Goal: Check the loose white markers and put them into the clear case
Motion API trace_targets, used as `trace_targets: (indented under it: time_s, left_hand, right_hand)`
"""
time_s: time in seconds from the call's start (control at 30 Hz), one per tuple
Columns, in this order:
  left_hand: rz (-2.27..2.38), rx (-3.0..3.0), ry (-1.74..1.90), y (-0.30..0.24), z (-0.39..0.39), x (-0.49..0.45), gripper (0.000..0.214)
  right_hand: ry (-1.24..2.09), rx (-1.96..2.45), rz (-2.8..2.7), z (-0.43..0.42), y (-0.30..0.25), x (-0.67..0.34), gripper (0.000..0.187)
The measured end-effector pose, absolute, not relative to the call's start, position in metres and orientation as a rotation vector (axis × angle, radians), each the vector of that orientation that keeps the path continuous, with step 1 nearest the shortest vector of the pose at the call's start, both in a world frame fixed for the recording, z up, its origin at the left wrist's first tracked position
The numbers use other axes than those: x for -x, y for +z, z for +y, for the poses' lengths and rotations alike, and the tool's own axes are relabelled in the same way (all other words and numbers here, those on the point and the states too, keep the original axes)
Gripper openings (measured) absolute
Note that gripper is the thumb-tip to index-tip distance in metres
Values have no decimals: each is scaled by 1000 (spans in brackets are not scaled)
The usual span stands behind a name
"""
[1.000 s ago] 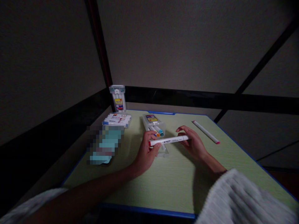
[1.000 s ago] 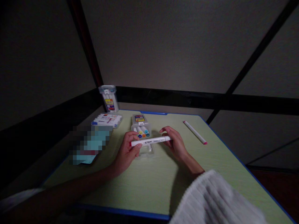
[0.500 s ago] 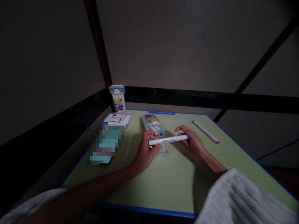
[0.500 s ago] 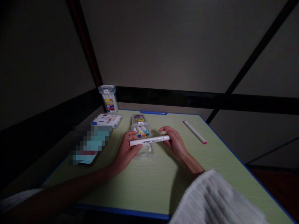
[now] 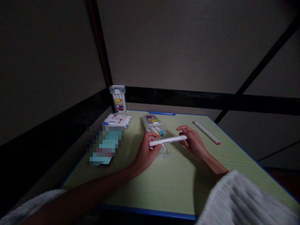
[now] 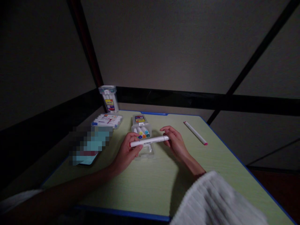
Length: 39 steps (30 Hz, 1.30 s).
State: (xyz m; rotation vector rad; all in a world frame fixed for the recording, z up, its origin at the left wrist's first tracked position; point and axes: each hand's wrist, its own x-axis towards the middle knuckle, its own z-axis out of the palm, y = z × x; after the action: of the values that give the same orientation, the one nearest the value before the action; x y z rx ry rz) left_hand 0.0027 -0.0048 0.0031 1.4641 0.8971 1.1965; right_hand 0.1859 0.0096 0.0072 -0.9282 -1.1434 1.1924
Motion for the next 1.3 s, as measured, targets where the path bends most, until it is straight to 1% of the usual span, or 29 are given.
trace_targets:
  time_s: [0.8,1.13,1.3]
  left_hand:
    - [936,-1441,1192,3,-3,-3,24]
    - [970,-1497,1174,3,-4,-2,24]
    - [969,-1502,1173,4,-3,-2,24]
  right_hand:
    - [1142,904,-1119,8,11,-184,13]
    - [1230,808,-1074,10,7,-185,12]
    - [1223,820,-1096,8,9,-184,12]
